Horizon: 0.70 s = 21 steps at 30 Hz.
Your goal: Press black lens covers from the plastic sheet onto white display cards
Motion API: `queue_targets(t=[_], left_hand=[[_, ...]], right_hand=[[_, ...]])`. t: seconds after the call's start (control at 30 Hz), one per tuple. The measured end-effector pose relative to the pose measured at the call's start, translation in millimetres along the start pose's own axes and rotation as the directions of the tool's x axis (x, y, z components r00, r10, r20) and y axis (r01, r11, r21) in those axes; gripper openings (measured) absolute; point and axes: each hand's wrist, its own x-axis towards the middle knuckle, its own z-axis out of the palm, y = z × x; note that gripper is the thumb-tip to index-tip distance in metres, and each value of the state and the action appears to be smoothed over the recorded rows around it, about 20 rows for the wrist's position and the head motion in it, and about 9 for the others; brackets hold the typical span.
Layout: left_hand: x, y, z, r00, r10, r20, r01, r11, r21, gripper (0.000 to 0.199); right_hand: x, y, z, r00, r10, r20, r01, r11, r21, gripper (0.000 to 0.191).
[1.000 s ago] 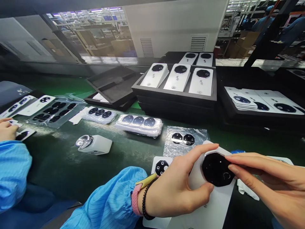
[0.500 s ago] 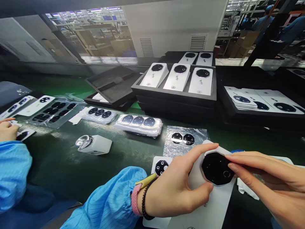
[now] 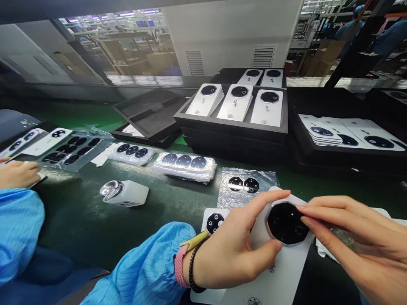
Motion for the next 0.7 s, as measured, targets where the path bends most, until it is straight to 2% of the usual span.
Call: queue_targets(t=[0.3,0.53,0.63,0.7], left_hand=[[1.8,1.8,0.6,0.999,0.026,-0.019,-0.026,1.0,0.0,0.054],[1.7,2.2,1.0,0.996,0.076,-0.036,-0.076,0.997,0.005,0.055],[0.4,1.4,0.7,0.994,0.103,-0.048,-0.101,0.994,0.032,0.056],[0.0,0.4,0.8,0.992,0.117,-0.053,-0.115,0.992,0.045,0.056]], right_hand=[[3.0,-6.2,-0.6,0.998,-0.061,0.001,0.061,0.995,-0.08,0.015],[-4.5,-5.1,-2.6,0.976,-0.215,0.021,0.214,0.952,-0.219,0.015],[-4.5,0.0,-2.8,0.964,-0.259,0.062,0.266,0.939,-0.218,0.018],[-3.2,3.5,-3.2,0.937,-0.332,0.111,0.348,0.916,-0.198,0.02]])
